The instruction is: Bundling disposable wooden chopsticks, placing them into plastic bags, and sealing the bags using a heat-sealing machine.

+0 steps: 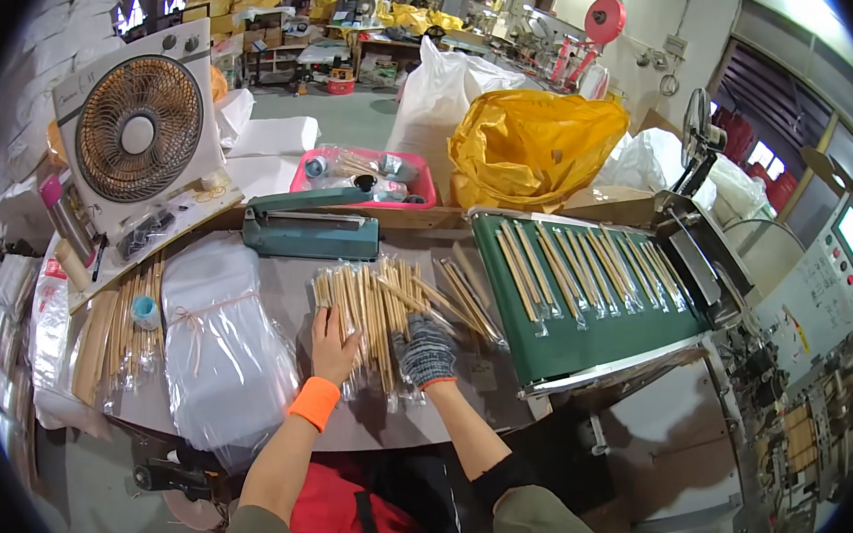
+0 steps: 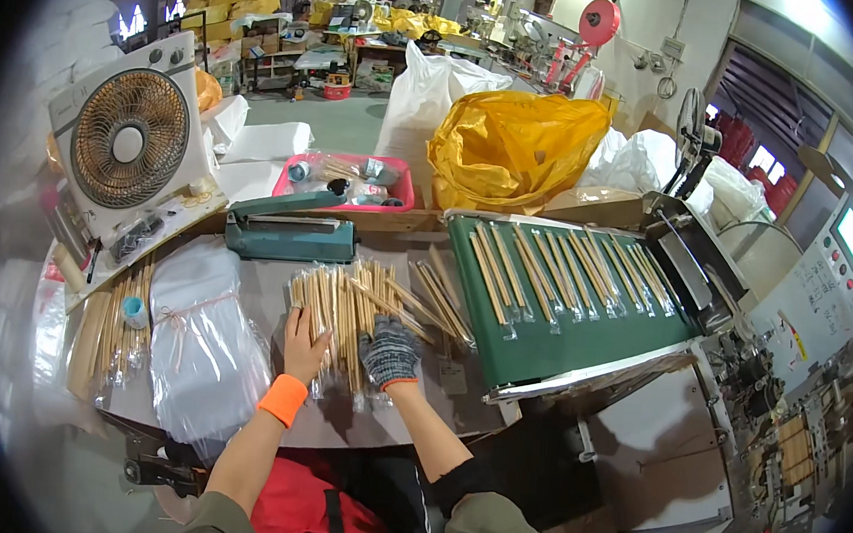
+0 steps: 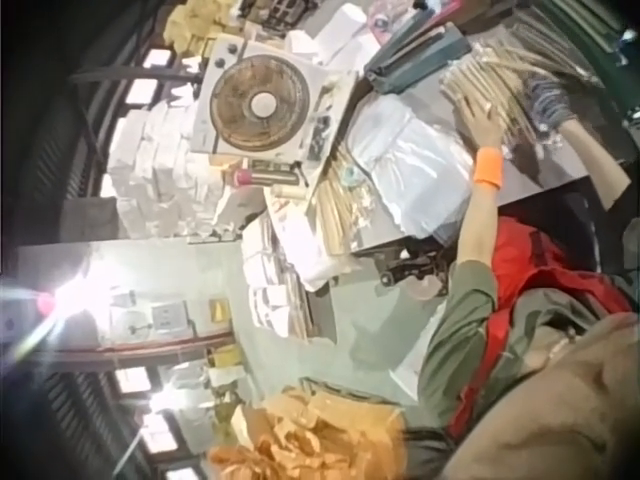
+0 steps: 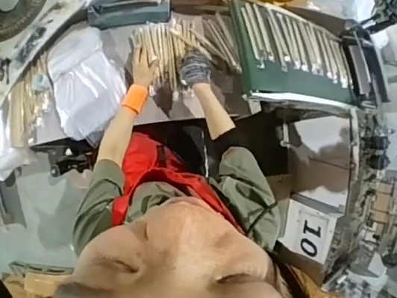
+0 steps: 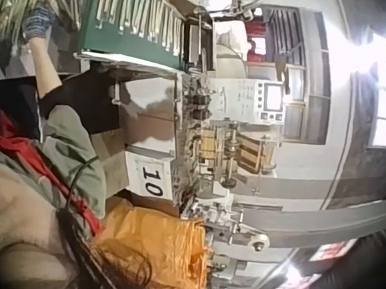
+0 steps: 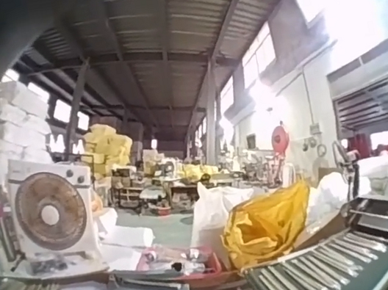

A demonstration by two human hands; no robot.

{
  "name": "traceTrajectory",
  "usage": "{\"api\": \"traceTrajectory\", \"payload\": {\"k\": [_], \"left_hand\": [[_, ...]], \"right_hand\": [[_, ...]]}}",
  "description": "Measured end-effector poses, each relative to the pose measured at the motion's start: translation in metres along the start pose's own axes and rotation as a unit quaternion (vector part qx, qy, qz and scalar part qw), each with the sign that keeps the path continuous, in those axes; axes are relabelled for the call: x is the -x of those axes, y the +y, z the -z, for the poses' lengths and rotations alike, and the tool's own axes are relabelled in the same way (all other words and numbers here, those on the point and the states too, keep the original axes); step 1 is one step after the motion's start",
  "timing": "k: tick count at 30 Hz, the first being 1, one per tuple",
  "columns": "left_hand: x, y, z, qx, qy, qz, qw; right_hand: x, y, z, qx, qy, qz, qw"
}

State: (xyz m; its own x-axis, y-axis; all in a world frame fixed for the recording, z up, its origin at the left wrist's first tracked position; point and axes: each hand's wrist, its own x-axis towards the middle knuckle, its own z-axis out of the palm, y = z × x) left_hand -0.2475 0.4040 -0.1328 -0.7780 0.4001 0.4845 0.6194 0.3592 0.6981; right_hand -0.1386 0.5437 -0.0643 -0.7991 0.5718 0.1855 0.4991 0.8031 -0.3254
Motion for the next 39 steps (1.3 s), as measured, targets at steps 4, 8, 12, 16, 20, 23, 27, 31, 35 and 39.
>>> {"api": "traceTrajectory", "payload": {"k": [4,8,12,16,20,23,27,31,35,39], "left_hand": [[0.004,-0.003,0.012,-0.008,0.014,0.009,1.000],[0.000,0.007,0.000,0.018,0.015,-0.002,1.000],[0.000,0.000,0.003,0.012,0.017,0.004,1.000],[0.003,-0.003,0.009,-0.013,0.029,-0.001,1.000],[0.013,0.004,0.024,0.000,0.060,0.015,0.998],[0.015,0.013,0.041,-0.004,0.063,0.041,0.997],[0.017,0.001,0.043,0.021,0.073,0.053,0.996],[0.018,-0.014,0.045,0.064,0.095,0.114,0.987],[0.017,-0.011,0.045,0.115,0.107,0.174,0.972],[0.014,0.011,0.053,0.134,0.060,0.231,0.962]], "right_hand": [[-0.017,0.003,0.021,-0.054,0.171,0.085,0.980],[-0.050,0.077,0.008,0.021,0.159,-0.078,0.984],[-0.032,0.072,-0.019,-0.008,0.034,-0.113,0.993],[0.006,0.026,-0.038,-0.094,0.090,0.109,0.985],[0.032,0.003,-0.046,-0.100,0.143,0.120,0.977],[0.031,0.006,-0.045,-0.119,0.153,0.118,0.974],[0.032,0.008,-0.043,-0.130,0.141,0.124,0.974],[0.036,0.004,-0.043,-0.135,0.136,0.135,0.972],[0.036,0.005,-0.041,-0.143,0.133,0.139,0.971],[0.036,0.009,-0.040,-0.150,0.141,0.131,0.970]]}}
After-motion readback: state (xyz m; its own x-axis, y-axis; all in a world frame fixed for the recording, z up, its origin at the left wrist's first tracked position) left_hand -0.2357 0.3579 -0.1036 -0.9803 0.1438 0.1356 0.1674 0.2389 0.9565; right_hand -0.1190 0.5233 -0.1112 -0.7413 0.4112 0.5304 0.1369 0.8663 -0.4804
